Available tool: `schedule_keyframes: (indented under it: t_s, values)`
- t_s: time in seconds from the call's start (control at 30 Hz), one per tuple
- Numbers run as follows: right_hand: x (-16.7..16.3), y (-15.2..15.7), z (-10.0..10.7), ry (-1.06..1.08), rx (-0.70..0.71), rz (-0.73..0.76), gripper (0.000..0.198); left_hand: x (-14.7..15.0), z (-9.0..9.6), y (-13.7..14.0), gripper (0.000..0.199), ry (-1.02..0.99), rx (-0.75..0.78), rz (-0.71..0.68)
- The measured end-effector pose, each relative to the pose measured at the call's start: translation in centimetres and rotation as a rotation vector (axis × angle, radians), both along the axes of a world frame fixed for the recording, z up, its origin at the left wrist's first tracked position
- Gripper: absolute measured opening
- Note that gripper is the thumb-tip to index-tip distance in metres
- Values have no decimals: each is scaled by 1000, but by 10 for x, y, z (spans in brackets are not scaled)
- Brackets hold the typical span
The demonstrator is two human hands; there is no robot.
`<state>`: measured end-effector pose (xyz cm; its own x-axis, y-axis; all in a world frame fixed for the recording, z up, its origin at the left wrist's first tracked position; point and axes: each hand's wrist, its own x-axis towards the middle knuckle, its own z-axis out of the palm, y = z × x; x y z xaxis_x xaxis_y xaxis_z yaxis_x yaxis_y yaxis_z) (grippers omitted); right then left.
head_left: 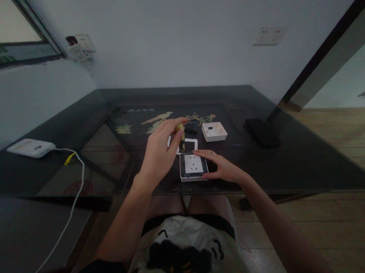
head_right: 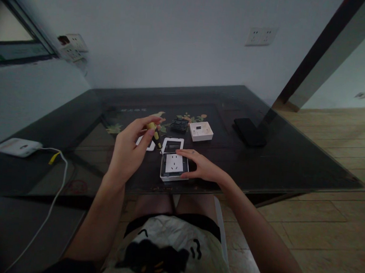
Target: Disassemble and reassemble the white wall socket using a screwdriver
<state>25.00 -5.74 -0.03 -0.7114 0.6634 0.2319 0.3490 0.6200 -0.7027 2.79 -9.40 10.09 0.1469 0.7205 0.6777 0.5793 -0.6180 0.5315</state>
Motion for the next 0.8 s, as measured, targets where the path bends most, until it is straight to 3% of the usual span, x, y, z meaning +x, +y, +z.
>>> schedule_keyframes:
  t_s: [0.17,0.43,0.67,0.8]
  values:
    - [0,0,-1,14,7,2,74,5,-1,2,13,-39,94,104]
    - [0,1,-2,14,-3,7,75,-2,-4,-1,27,-67,-13,-89]
    - [1,1,0,16,-20,25,79,6,-2,-1,17,-55,113,109]
    - [1,1,-1,13,-23,30,85,6,-1,-1,19,-55,94,89]
